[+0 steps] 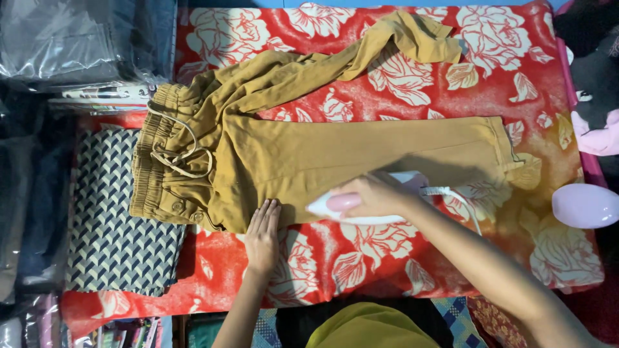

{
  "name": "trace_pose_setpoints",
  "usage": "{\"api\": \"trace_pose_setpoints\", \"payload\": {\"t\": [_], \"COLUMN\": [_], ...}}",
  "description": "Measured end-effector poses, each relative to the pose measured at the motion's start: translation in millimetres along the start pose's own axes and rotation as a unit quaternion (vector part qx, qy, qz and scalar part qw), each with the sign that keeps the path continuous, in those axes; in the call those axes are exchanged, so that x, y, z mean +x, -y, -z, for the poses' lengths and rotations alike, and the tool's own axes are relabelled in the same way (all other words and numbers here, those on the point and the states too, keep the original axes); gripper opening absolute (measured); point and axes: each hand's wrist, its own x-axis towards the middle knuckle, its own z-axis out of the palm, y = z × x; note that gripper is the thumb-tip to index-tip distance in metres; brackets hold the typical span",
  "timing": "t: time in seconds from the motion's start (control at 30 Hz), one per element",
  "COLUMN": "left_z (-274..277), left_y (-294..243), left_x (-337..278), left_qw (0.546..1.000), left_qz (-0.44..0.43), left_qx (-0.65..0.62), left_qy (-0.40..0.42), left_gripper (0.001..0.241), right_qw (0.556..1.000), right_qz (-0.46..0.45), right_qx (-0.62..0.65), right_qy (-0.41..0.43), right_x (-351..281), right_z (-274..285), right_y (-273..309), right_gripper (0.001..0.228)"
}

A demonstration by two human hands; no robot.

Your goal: The person irons a pair of mustard-colored pants laid out on a floral-patterned surface. They use a white and pink iron to smooth the fabric, moving it back and forth across the legs and waist area while occasionally adjusting the garment with their hands.

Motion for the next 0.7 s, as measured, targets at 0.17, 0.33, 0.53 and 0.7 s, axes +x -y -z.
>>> {"api": "trace_pose_setpoints", "payload": {"t": [0.17, 0.33, 0.53, 0.7], "left_z": [15.9, -8.2, -15.3, -21.0], "left_y": [-9.5, 1.4, 4.5, 6.9], "left_x": [12.2, 0.7, -5.0, -6.5], "left_qw": [0.996, 0.992, 0.986, 0.985], "left_qz": [0.016, 0.058, 0.093, 0.087], "left_qx": [-0.044, -0.050, -0.072, -0.086], "left_qy": [-0.070, -0.105, -0.120, -0.119], "left_gripper": [0.033, 0.047, 0.065, 0.069], "right_qw": [0.999, 0.998, 0.998, 0.997], "right_qz": [0.006, 0.043, 0.039, 0.021], "right_qx": [-0.035, -0.041, -0.041, -0.061], "right_qy": [-0.013, 0.017, -0.011, 0.030], "right_x": [16.1, 11.9, 28.2, 30.0], "right_z": [-4.5, -3.5, -20.7, -11.3], "right_y": [27.7, 56.7, 57.1, 59.2], "right_gripper": [0.058, 0.057, 0.056, 0.057]}}
